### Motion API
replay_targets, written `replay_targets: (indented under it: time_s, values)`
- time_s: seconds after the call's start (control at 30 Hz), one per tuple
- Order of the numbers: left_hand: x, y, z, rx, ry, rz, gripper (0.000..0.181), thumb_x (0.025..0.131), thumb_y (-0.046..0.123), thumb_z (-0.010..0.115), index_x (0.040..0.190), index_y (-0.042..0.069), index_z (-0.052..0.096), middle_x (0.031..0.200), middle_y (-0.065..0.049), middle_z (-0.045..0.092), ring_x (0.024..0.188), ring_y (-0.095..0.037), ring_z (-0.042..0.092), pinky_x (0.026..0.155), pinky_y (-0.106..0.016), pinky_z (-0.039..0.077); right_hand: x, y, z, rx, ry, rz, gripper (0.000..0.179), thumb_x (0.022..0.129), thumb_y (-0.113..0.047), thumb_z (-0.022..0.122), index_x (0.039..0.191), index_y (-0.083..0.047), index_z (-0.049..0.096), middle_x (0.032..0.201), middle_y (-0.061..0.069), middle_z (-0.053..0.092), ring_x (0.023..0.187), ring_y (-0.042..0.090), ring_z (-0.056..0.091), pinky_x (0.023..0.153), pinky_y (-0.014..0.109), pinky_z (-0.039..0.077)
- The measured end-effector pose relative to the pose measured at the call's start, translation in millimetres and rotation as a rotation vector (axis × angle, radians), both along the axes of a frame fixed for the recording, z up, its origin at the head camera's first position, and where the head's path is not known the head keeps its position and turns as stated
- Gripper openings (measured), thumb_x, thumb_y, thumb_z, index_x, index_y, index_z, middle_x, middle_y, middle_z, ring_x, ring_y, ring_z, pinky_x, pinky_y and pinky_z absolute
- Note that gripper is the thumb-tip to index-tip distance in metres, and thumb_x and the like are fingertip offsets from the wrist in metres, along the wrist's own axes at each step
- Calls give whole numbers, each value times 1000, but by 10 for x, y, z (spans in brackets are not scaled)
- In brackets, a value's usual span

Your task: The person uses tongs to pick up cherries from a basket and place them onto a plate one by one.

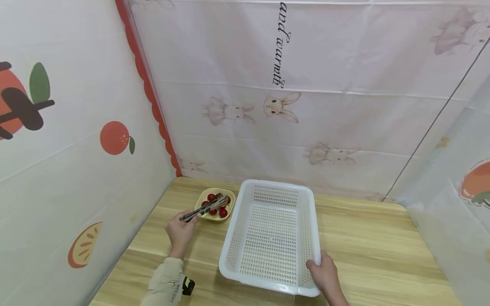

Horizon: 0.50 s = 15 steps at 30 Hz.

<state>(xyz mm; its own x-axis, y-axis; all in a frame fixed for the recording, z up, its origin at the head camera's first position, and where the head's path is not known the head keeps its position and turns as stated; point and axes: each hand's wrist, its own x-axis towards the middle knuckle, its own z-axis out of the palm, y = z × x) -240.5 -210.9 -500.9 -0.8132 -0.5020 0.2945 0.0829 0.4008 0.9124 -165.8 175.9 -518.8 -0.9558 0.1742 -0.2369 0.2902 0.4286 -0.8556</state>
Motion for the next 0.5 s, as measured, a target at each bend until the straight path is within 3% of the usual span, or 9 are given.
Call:
replay_targets:
  time_s: [0.17, 0.33, 0.5]
  values:
    - [5, 23, 23, -8, -6, 9, 24, 70, 6, 80, 90, -3, 69, 85, -16, 68, 68, -21, 64, 53, -19, 49, -6, 3, 14, 4, 12, 3, 47, 81, -2, 52, 123, 18, 41, 104, 33, 55, 87, 44, 60, 64, 43, 53]
    - [-4, 15, 0, -4, 17, 10, 24, 70, 7, 81, 91, -2, 70, 87, -16, 68, 65, -15, 63, 51, -18, 48, -8, 5, 23, 3, 26, 3, 47, 81, -2, 52, 122, 18, 41, 104, 34, 55, 87, 44, 60, 65, 44, 53]
    - [71, -10, -60, 128, 43, 24, 30, 70, 11, 82, 96, 1, 71, 94, -16, 67, 66, -9, 63, 54, -18, 49, 10, 7, 29, -5, 22, 5, 48, 81, -2, 52, 124, 17, 40, 105, 33, 55, 87, 44, 60, 66, 45, 52]
